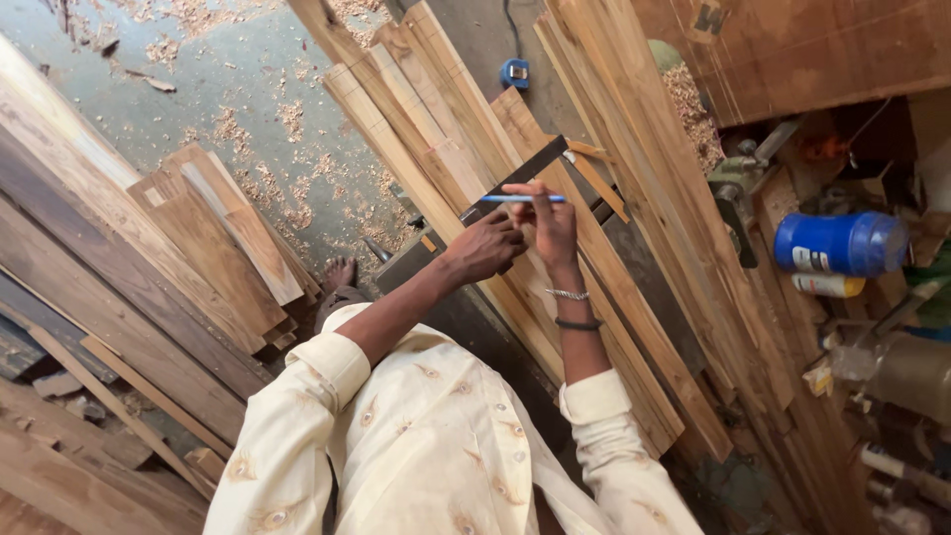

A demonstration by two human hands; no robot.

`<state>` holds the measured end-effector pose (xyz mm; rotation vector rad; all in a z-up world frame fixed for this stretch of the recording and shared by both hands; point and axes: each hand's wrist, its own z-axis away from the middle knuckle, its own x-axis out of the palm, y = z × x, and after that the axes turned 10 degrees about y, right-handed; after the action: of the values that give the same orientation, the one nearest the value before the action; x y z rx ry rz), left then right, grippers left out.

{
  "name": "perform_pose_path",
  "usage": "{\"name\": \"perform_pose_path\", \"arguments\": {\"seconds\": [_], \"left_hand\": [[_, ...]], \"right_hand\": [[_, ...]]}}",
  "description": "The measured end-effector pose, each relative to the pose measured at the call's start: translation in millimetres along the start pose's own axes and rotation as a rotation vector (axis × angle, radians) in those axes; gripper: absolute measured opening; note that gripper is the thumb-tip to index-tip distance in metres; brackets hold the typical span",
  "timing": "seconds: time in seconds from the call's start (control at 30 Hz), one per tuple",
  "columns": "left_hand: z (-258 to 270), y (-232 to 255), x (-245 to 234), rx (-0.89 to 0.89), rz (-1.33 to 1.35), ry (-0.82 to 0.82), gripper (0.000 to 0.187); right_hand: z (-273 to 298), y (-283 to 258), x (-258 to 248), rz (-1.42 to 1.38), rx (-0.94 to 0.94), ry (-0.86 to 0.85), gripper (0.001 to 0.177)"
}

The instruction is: The person uses a metal square and a blue pencil to mark straight lines across a stack of wooden planks. They repeatedly align the square, draw a line, and then shift the planks to mark the next section. The process is repeated for several planks, some of which have pink ends.

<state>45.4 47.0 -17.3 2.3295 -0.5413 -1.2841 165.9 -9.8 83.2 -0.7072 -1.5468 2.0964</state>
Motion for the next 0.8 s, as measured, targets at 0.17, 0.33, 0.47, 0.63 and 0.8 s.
{"name": "perform_pose_path", "arguments": {"seconds": [0.17,0.33,0.47,0.63,0.8], "left_hand": [[0.9,-3.2,3.2,0.030,0.003,0.010,0.021],[1.4,-4.0,7.3,0.021,0.078,0.080,0.032],[2.2,-1.6,6.3,-0.011,0.009,-0.005,0.032],[1.2,-1.9,4.4,0.011,0.029,0.039,0.036],[1.5,-0.6,2.2,-0.015,-0.013,-0.037,0.029]], "right_hand": [[-11.3,-9.3,13.4,0.333,-0.120,-0.055,0.046],[-12.9,-25.6,13.8,0.462,-0.119,-0.082,0.034],[-9.8,-37.3,15.0,0.522,-0.194,-0.069,0.034],[-17.7,-44.3,14.1,0.599,-0.203,-0.061,0.029],[-12.6,-45.1,15.9,0.616,-0.238,-0.134,0.027]]}}
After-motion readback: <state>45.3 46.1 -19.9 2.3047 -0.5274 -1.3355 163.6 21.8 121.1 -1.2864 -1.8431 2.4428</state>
